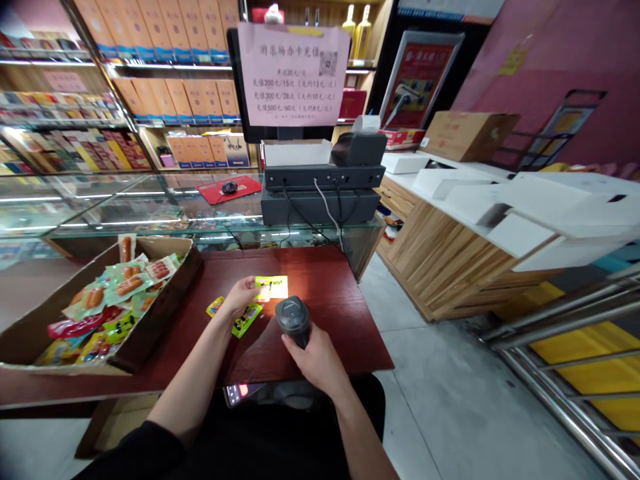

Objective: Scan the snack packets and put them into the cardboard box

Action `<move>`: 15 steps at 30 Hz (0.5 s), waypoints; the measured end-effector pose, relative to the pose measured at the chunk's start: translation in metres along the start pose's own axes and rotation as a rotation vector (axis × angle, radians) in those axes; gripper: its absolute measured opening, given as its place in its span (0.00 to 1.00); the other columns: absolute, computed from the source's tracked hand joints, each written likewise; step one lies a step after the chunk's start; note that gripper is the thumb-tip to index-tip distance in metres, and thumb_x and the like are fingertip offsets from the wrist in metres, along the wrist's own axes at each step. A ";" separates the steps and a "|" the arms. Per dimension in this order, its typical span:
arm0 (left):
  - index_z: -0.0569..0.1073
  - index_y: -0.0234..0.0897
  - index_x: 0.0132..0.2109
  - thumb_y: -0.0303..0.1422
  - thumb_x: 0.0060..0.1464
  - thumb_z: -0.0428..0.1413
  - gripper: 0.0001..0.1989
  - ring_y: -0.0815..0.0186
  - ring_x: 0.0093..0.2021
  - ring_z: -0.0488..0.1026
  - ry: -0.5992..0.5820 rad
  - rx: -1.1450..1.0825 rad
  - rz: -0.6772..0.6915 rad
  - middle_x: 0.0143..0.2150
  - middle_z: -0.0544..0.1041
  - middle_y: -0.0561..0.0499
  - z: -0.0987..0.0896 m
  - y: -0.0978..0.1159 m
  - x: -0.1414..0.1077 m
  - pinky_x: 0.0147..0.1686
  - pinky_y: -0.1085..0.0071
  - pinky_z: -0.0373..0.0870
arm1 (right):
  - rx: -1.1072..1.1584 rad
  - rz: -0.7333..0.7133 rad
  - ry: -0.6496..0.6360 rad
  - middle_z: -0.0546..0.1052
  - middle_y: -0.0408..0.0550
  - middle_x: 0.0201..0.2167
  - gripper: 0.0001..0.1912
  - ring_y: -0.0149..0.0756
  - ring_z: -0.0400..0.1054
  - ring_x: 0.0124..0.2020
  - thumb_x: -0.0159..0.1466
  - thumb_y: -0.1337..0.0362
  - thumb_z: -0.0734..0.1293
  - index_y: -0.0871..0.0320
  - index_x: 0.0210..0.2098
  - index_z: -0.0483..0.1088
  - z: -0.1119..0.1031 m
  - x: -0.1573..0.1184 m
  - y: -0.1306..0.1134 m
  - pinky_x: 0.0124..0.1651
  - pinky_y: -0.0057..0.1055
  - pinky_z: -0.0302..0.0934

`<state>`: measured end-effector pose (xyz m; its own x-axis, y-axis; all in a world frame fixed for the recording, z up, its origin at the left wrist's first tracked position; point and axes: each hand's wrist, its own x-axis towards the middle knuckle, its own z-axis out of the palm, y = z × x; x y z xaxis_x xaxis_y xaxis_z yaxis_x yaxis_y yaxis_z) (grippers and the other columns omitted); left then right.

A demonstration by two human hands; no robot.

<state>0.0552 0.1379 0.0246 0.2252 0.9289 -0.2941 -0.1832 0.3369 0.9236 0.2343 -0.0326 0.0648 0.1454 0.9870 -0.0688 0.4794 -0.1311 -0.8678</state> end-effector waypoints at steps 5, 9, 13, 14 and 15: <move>0.73 0.31 0.36 0.26 0.39 0.74 0.19 0.64 0.30 0.81 -0.021 0.023 -0.008 0.32 0.83 0.47 -0.001 0.000 0.002 0.29 0.72 0.78 | 0.004 -0.002 -0.001 0.79 0.48 0.22 0.17 0.44 0.78 0.26 0.62 0.53 0.69 0.59 0.42 0.77 0.000 0.001 -0.002 0.31 0.33 0.69; 0.72 0.32 0.34 0.26 0.39 0.74 0.18 0.64 0.31 0.81 -0.017 0.014 -0.016 0.33 0.83 0.47 0.001 0.001 0.004 0.31 0.70 0.79 | 0.009 -0.002 -0.010 0.79 0.48 0.21 0.17 0.43 0.77 0.25 0.63 0.53 0.69 0.59 0.43 0.76 0.000 0.002 -0.003 0.30 0.33 0.69; 0.72 0.33 0.33 0.27 0.38 0.74 0.19 0.64 0.31 0.81 -0.006 0.012 0.000 0.32 0.82 0.47 -0.003 0.002 0.001 0.31 0.69 0.79 | 0.003 0.001 -0.018 0.78 0.46 0.20 0.16 0.41 0.76 0.22 0.63 0.53 0.69 0.59 0.42 0.76 0.003 0.003 -0.003 0.29 0.32 0.68; 0.72 0.33 0.33 0.27 0.38 0.74 0.19 0.64 0.30 0.80 0.003 0.005 0.009 0.32 0.82 0.48 -0.007 0.003 -0.001 0.31 0.69 0.79 | -0.001 0.004 -0.013 0.77 0.46 0.19 0.16 0.40 0.75 0.21 0.62 0.53 0.69 0.59 0.42 0.76 0.004 0.004 -0.004 0.28 0.31 0.67; 0.71 0.33 0.33 0.28 0.38 0.74 0.20 0.65 0.30 0.80 0.016 -0.008 0.021 0.31 0.82 0.48 -0.012 0.005 -0.003 0.31 0.69 0.79 | -0.006 0.007 -0.010 0.77 0.45 0.19 0.16 0.40 0.74 0.20 0.62 0.52 0.70 0.58 0.41 0.75 0.005 0.006 -0.005 0.27 0.31 0.66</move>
<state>0.0422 0.1387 0.0274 0.2058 0.9381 -0.2785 -0.1959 0.3183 0.9275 0.2282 -0.0256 0.0660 0.1399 0.9870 -0.0796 0.4835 -0.1383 -0.8643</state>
